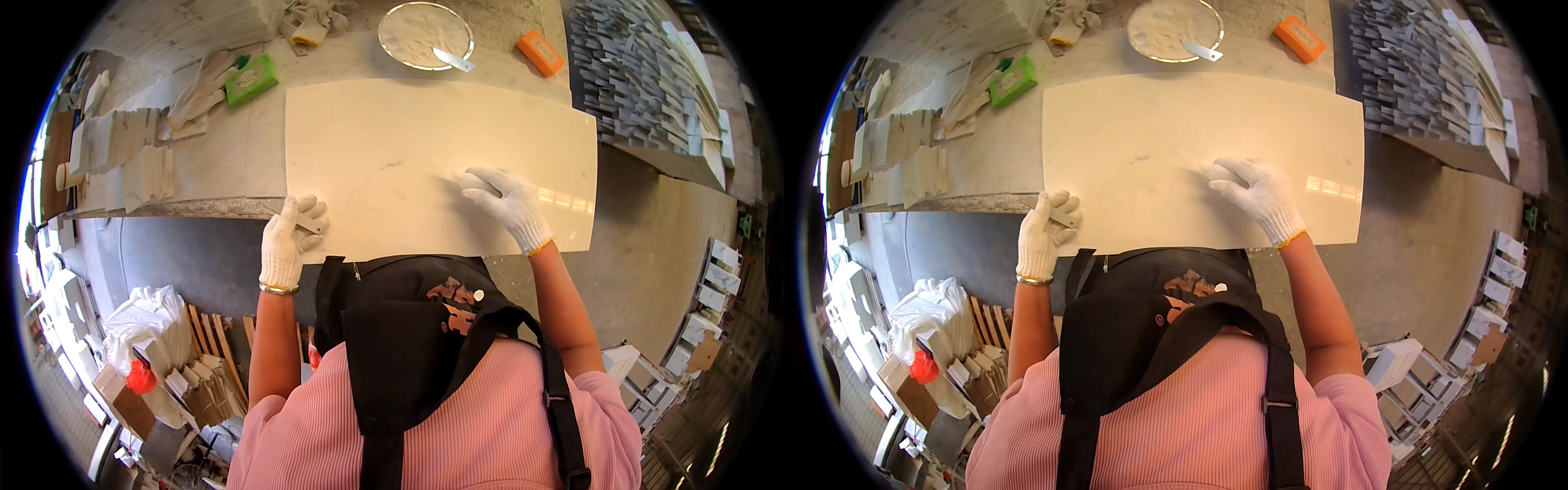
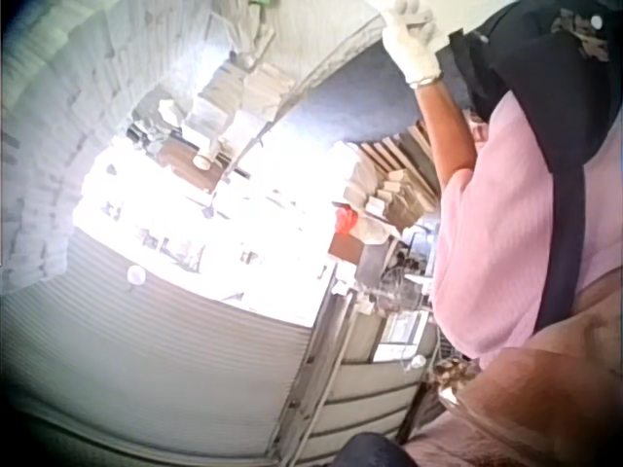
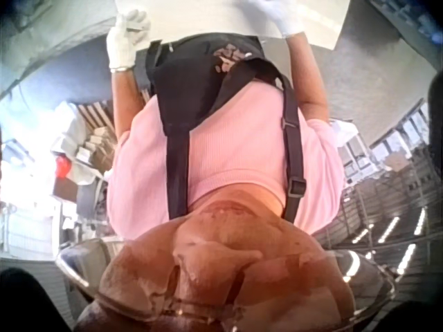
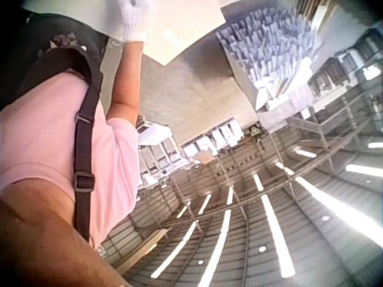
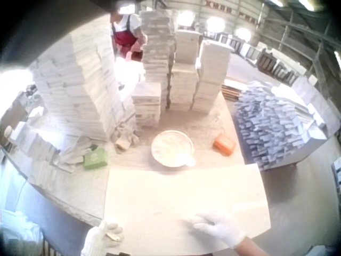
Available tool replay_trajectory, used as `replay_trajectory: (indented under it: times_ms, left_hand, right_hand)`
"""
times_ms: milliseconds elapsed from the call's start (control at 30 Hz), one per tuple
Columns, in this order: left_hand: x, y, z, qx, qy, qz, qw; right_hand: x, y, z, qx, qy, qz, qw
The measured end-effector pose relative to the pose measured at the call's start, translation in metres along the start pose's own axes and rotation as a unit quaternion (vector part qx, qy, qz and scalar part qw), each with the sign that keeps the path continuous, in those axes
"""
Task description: The person uses a putty knife to scoop a white paste from a metal bowl and applies it to small spots on a large white tile. They spread and smooth the paste over the defects, repeatedly dipping the tool to add more material as needed.
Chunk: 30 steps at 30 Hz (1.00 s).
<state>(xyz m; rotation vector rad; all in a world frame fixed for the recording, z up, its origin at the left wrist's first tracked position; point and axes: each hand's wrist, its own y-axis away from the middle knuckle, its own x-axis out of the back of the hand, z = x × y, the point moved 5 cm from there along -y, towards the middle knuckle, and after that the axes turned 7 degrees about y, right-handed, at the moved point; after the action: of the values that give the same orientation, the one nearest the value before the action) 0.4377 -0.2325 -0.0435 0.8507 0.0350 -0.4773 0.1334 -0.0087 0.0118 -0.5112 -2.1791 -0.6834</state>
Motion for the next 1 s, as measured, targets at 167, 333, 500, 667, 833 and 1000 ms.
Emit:
replay_trajectory:
  times_ms: [167,333,500,667,833,1000]
  left_hand:
    - [0.002,-0.001,-0.001,0.002,0.002,-0.004,1.0]
    - [-0.002,0.002,0.003,0.004,-0.004,0.005,1.0]
    - [-0.001,0.002,0.001,-0.004,-0.004,0.0,1.0]
    - [-0.002,0.002,0.002,-0.008,-0.006,-0.004,1.0]
    - [0.0,0.001,0.001,-0.01,0.003,-0.01,1.0]
    - [0.003,-0.002,-0.003,-0.005,0.008,-0.01,1.0]
  right_hand:
    - [-0.001,-0.005,-0.002,0.004,0.052,-0.004,0.999]
    - [-0.005,-0.008,0.003,0.008,0.057,-0.007,0.998]
    - [-0.005,-0.01,0.002,0.0,0.08,-0.015,0.997]
    - [-0.005,-0.012,0.0,0.001,0.096,-0.02,0.995]
    - [-0.004,-0.013,-0.003,0.002,0.099,-0.026,0.995]
    - [-0.003,-0.012,-0.006,0.004,0.1,-0.023,0.995]
